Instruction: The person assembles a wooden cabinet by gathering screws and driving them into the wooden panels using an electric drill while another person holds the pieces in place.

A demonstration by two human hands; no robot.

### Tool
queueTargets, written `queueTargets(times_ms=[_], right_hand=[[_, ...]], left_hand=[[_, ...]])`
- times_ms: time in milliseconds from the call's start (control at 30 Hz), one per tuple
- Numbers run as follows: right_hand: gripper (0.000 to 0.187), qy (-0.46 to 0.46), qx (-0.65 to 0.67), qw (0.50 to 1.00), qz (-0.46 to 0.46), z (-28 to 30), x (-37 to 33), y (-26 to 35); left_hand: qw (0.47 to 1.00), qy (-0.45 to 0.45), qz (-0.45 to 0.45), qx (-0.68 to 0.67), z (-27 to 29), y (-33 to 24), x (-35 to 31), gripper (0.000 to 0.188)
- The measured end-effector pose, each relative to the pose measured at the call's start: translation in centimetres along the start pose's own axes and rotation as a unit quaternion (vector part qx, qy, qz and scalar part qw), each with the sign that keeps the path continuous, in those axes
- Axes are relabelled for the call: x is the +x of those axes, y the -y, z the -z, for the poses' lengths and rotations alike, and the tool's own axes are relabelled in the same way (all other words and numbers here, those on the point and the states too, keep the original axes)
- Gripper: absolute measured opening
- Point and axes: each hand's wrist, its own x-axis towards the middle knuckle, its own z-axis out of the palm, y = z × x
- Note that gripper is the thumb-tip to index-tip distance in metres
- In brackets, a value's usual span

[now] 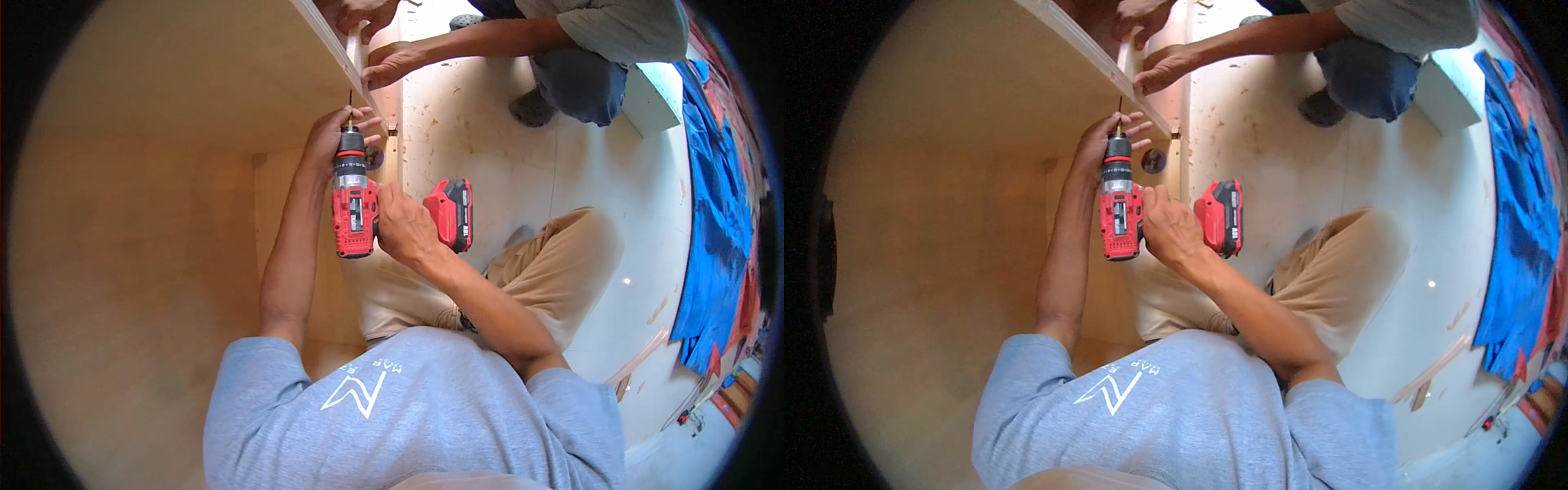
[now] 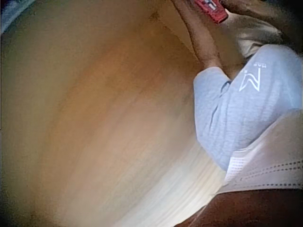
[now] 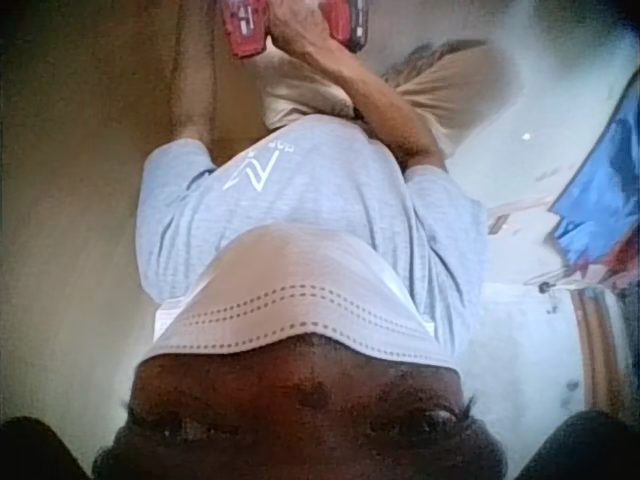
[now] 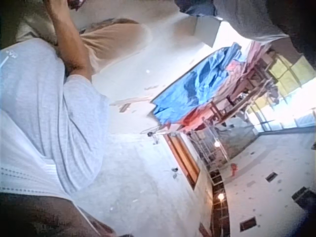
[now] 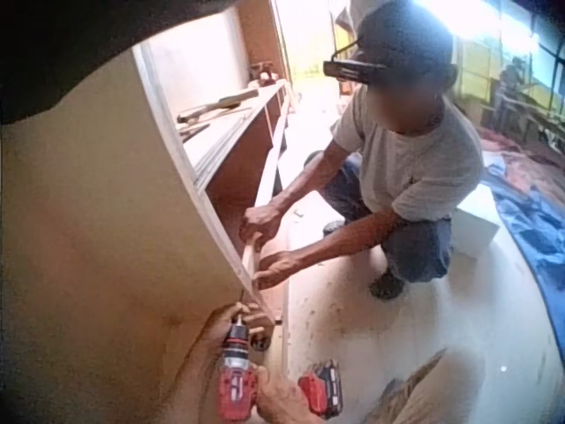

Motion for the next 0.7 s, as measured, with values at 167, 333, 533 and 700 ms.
queueTargets(times_ms=[167, 333, 533, 700], right_hand=[[0.023, 0.021, 0.012, 0.999, -0.047, 0.4, 0.1, 0.9], [0.024, 0.026, 0.033, 0.998, -0.055, 0.0, 0.0, 0.8], [0.031, 0.022, 0.046, 0.997, -0.053, 0.5, 0.3, 1.4], [0.039, 0.018, 0.058, 0.998, -0.037, 0.6, 0.1, 1.5]], left_hand=[[0.991, -0.005, 0.116, -0.073, -0.9, -0.6, -2.2, 0.036], [0.994, 0.006, 0.105, 0.022, -1.9, -0.6, -7.7, 0.042], [0.991, 0.019, 0.105, -0.084, -1.2, -0.6, -6.0, 0.040], [0.997, -0.043, -0.011, -0.055, -1.8, -1.3, -2.2, 0.036]])
